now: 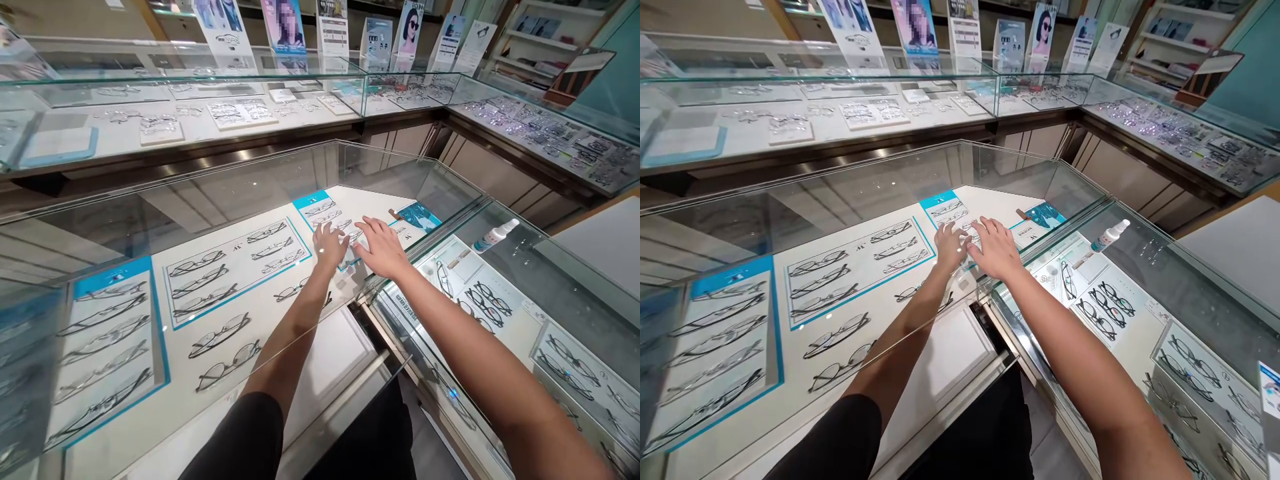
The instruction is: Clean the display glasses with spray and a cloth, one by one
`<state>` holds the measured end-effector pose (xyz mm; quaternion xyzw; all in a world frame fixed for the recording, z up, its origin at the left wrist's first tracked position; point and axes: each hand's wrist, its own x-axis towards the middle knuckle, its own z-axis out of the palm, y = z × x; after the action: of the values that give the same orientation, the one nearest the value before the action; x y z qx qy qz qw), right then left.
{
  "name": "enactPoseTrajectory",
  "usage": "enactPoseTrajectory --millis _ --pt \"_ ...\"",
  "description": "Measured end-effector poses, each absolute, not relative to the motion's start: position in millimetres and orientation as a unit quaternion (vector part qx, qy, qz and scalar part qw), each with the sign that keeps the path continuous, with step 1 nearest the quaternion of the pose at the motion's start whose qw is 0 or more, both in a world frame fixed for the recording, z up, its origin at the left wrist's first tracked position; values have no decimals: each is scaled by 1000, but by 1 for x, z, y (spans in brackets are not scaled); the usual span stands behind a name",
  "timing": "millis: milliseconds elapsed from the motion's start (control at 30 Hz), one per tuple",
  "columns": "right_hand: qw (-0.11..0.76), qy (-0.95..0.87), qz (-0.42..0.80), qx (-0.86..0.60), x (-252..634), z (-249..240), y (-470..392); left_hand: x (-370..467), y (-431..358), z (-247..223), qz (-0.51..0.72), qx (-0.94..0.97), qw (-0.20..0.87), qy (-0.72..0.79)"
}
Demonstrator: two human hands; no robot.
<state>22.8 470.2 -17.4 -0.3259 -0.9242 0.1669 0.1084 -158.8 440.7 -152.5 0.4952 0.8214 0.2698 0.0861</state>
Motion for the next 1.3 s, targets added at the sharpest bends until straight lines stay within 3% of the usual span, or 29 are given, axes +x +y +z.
enactPoseTrajectory --millis 333,767,1033,1300 --pt "108 -920 188 -327 25 -9 465 -182 495 -163 162 467 148 856" --pt "113 -919 188 -326 22 -11 467 -167 490 -141 74 499 143 852" --pt "129 -918 193 -321 19 -18 472 -146 436 -123 71 536 104 835" --pt "139 -917 197 -319 19 -20 480 -115 308 -115 70 551 95 826"
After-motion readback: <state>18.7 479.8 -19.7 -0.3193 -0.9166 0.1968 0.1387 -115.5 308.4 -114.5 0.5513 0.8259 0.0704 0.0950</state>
